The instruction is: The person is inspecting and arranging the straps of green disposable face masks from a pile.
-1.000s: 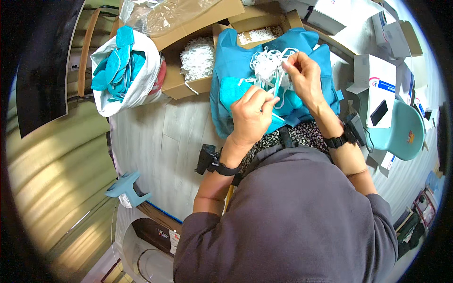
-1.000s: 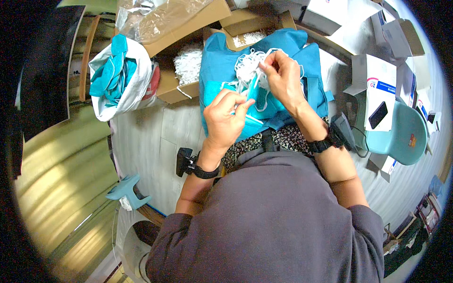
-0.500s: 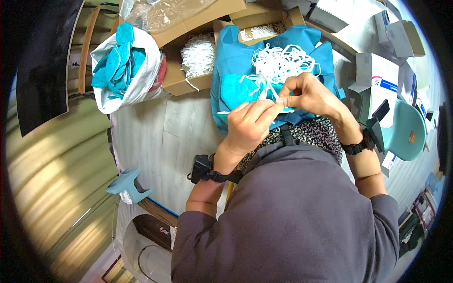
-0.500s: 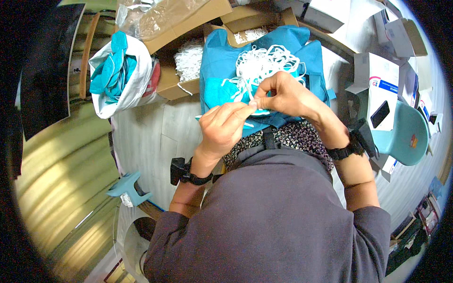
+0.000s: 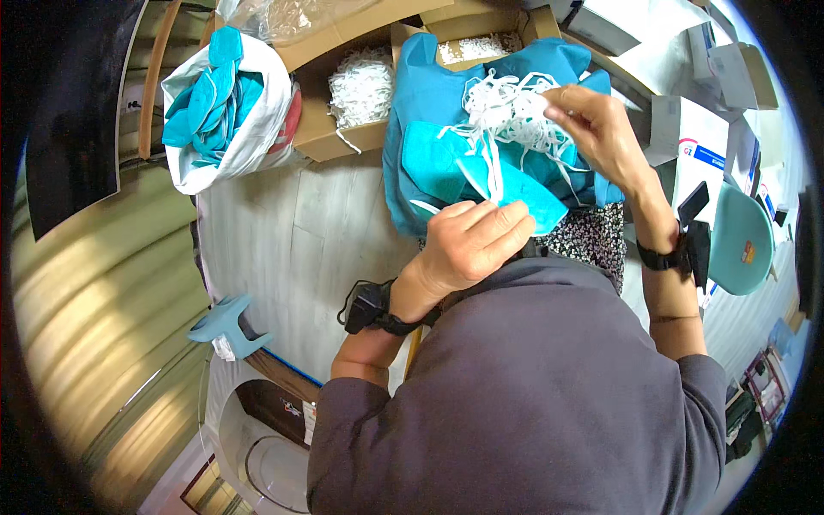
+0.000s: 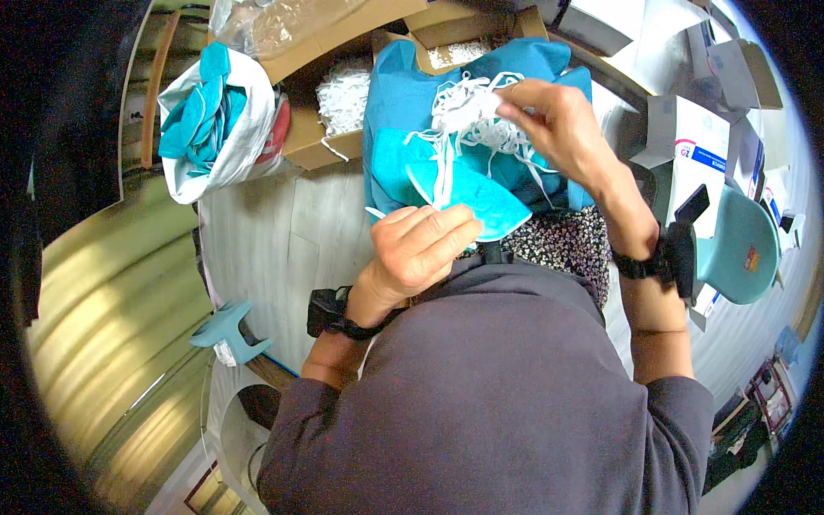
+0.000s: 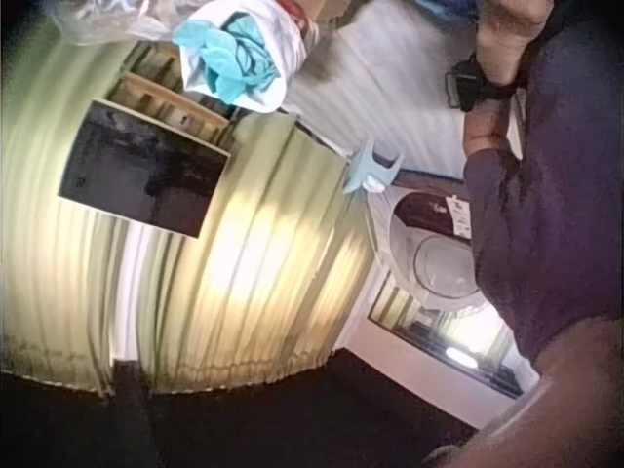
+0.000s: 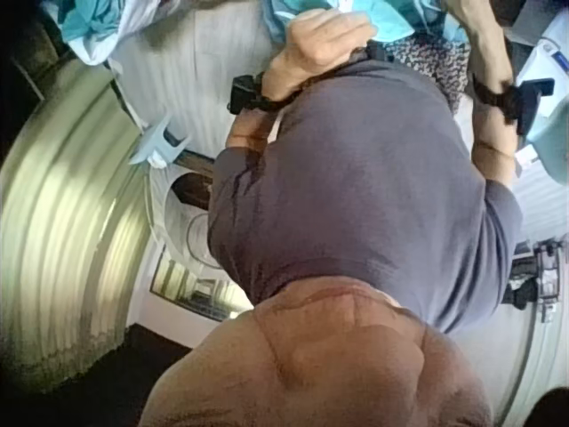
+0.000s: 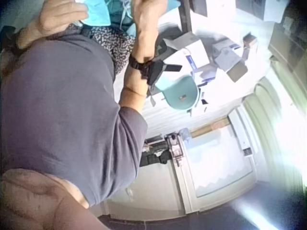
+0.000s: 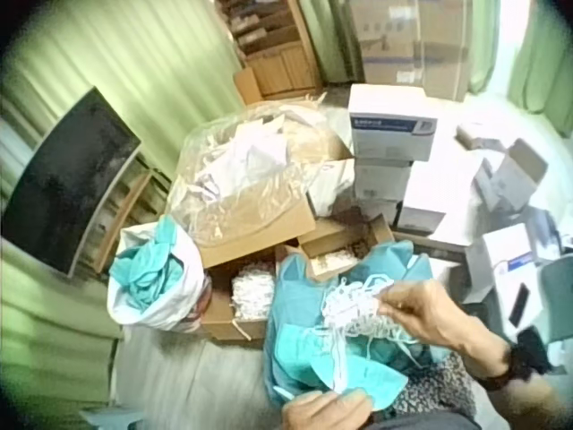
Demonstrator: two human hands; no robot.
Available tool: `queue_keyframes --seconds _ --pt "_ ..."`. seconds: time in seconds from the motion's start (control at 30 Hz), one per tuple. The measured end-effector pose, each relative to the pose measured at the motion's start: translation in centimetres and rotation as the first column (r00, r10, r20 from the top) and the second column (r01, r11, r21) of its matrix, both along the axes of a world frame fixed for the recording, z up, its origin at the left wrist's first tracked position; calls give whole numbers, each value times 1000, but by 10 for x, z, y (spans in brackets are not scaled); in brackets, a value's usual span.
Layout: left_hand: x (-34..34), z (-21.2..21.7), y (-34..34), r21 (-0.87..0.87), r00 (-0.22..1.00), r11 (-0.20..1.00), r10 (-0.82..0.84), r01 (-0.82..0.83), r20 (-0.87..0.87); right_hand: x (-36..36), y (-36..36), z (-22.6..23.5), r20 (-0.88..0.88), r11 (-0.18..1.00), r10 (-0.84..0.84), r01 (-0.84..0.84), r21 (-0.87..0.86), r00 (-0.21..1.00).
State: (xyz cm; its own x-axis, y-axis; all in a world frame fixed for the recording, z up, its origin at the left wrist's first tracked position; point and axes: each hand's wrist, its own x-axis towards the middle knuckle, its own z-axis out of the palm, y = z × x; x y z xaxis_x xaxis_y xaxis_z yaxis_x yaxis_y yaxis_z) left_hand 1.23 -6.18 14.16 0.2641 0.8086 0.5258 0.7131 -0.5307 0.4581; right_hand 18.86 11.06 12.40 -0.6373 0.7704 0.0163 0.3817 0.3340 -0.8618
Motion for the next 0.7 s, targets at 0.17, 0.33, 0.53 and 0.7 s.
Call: queue_keyframes --seconds 0.17,0.33,0.53,0.7 --pt "-1 2 1 -43 1000 999 -18 18 -3 -9 -27 33 -209 901 308 -355 -248 928" --pt "-2 3 2 -105 995 990 -91 94 30 -16 -35 12 -277 874 429 -472 -114 860" --pt "-1 1 0 -177 987 973 -131 146 92 -13 -38 7 -285 898 387 -429 -101 877" --pt "0 -1 0 -157 982 972 -160 174 101 -9 -44 8 -184 820 304 -355 -449 935"
